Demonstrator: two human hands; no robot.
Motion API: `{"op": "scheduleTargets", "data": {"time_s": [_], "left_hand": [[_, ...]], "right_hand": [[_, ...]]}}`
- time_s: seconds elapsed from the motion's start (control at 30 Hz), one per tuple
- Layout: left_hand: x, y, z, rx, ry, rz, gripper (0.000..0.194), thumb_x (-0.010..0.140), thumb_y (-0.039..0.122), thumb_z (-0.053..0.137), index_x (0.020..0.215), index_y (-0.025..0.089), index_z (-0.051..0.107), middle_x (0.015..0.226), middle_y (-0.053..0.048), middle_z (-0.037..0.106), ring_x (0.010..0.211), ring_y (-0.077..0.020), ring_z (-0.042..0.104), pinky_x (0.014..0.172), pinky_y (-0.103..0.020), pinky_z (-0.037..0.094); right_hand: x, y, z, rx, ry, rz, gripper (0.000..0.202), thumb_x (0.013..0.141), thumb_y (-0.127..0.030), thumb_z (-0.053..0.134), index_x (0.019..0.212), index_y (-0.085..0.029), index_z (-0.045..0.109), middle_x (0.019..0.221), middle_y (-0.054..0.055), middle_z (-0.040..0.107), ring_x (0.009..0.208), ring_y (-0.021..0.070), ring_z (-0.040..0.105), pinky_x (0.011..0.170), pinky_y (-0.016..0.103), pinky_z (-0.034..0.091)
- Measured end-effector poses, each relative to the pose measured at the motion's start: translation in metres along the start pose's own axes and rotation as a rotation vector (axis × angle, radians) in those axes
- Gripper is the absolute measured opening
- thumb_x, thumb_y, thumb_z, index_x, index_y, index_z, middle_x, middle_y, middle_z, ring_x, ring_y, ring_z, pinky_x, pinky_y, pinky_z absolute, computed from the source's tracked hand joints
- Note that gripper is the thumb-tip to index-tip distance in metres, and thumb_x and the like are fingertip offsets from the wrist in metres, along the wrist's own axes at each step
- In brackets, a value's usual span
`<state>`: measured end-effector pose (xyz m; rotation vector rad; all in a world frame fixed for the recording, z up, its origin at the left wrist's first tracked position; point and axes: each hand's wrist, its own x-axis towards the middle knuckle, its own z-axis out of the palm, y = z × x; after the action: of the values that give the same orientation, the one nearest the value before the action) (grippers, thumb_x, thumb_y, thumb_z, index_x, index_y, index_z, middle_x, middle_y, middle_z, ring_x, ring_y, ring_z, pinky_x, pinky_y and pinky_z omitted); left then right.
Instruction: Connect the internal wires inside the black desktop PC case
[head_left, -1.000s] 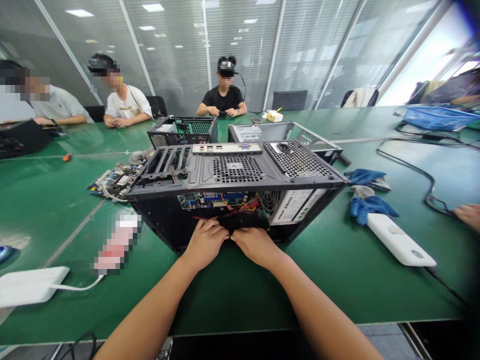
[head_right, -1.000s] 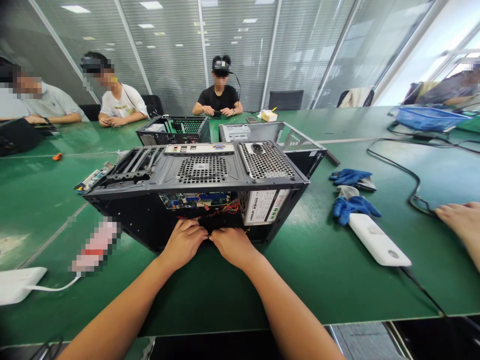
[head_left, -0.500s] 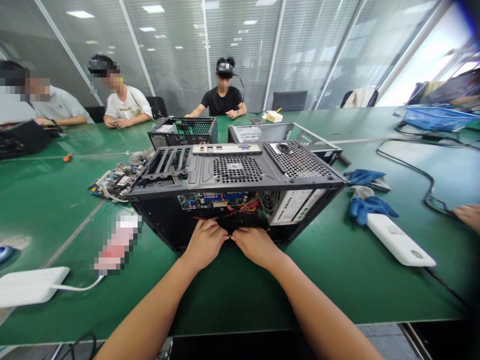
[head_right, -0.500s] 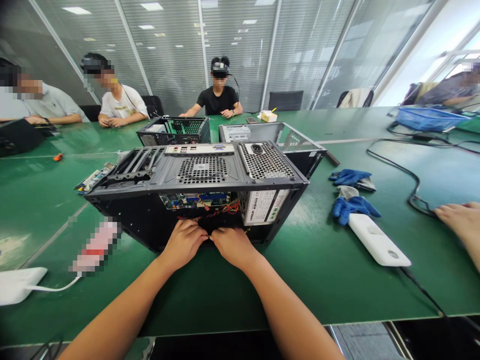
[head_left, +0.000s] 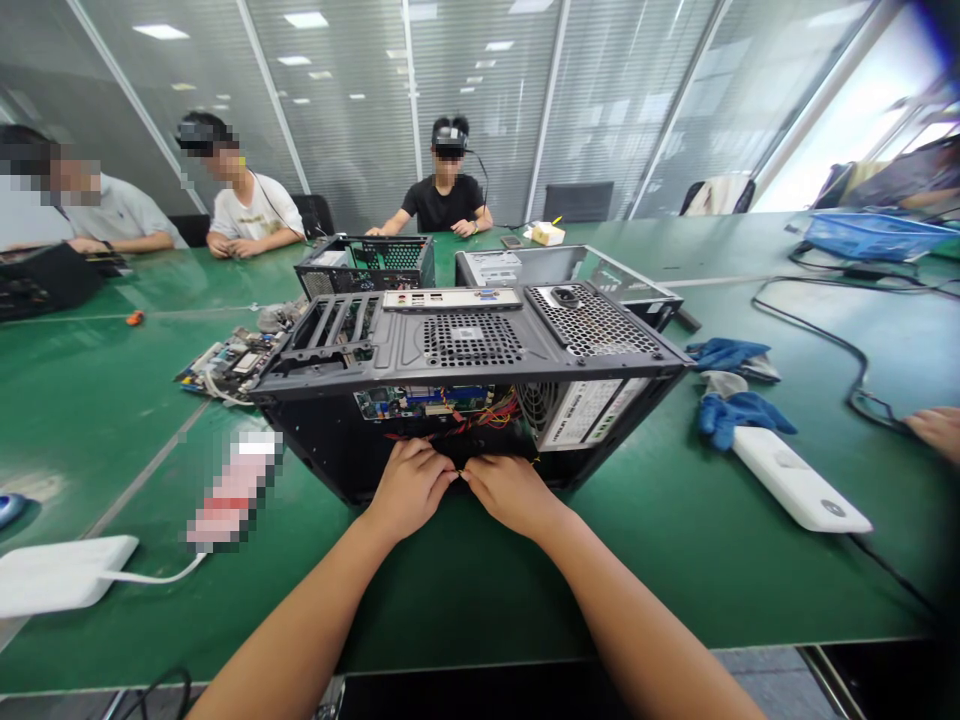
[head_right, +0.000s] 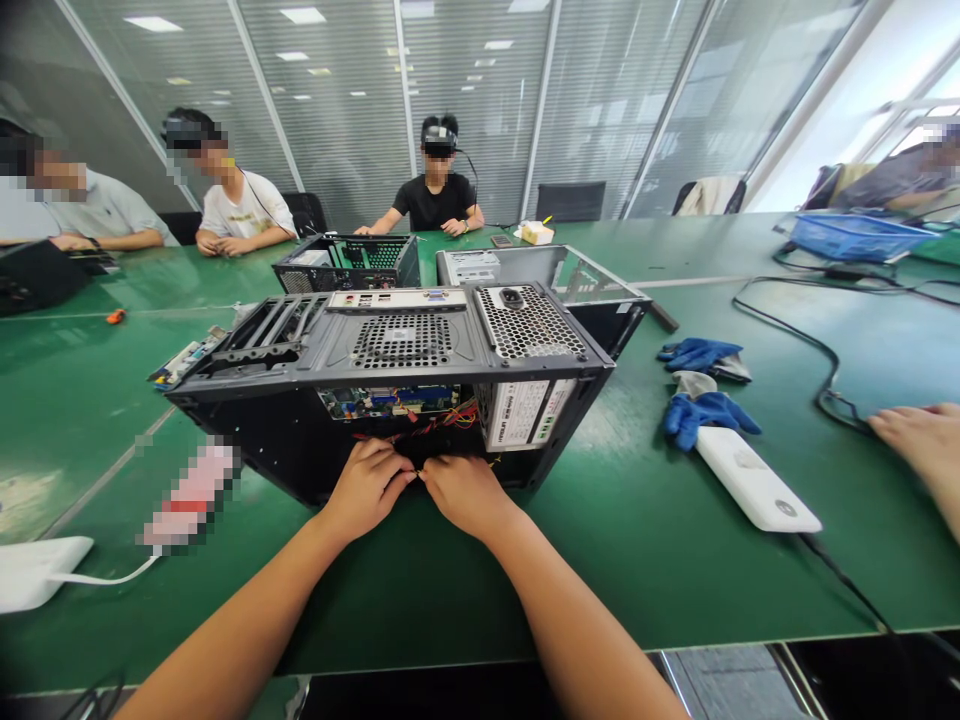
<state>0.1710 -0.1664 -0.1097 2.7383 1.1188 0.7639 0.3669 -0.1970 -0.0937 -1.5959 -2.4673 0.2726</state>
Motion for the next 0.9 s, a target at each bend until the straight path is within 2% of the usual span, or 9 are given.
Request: {"op": "scheduleTargets", "data": {"time_s": [0.13,0.4,0.6,0.8,0.9], "left_hand": [[-0.0002,0.0015,-0.0009,0.012,-0.020,0.009,0.014,0.095,0.028,0.055,0.089,0.020,0.066,0.081,-0.004,0.069,0.093,-0.0235,0.055,0.086,-0.040,0.040],[0.0007,0.0012,-0.0004,-0.057,-0.040,-0.017,0.014,0.094,0.027,0.056,0.087,0.020,0.066,0.080,-0.003,0.069,0.090,-0.0223,0.056,0.084,-0.040,0.040],[0.0020,0.0013,-0.0013,-0.127,0.019,-0.043,0.016,0.094,0.028,0.054,0.086,0.021,0.066,0.078,-0.003,0.067,0.088,-0.0214,0.056,0.082,-0.038,0.043],[0.0001,-0.0013,-0.0027,-0.082,0.055,-0.012,0.016,0.096,0.030,0.053,0.089,0.021,0.065,0.083,-0.003,0.068,0.092,-0.0223,0.055,0.084,-0.038,0.041],[-0.0009,-0.0017,-0.0033,-0.046,0.047,0.007,0.017,0.096,0.030,0.052,0.091,0.021,0.066,0.084,-0.003,0.069,0.093,-0.0227,0.055,0.084,-0.039,0.041]], "right_hand": [[0.0002,0.0003,-0.0001,-0.011,0.001,-0.014,0.025,0.102,-0.028,0.041,0.097,-0.020,0.065,0.090,0.006,0.071,0.083,0.0173,0.065,0.067,0.026,0.038],[0.0024,0.0006,-0.0021,-0.074,0.011,-0.074,0.025,0.101,-0.024,0.044,0.090,-0.019,0.066,0.087,0.004,0.069,0.078,0.0157,0.063,0.065,0.025,0.037],[0.0015,0.0000,-0.0032,0.008,0.026,-0.055,0.023,0.101,-0.022,0.042,0.093,-0.019,0.064,0.089,0.004,0.068,0.081,0.0149,0.062,0.068,0.025,0.037],[-0.0006,0.0006,0.0001,0.099,0.065,-0.032,0.023,0.102,-0.026,0.040,0.104,-0.019,0.061,0.092,0.005,0.068,0.084,0.0162,0.062,0.071,0.026,0.038],[-0.0004,0.0023,0.0019,0.119,0.085,-0.053,0.021,0.102,-0.025,0.041,0.100,-0.019,0.062,0.091,0.004,0.066,0.083,0.0156,0.061,0.070,0.026,0.038]]}}
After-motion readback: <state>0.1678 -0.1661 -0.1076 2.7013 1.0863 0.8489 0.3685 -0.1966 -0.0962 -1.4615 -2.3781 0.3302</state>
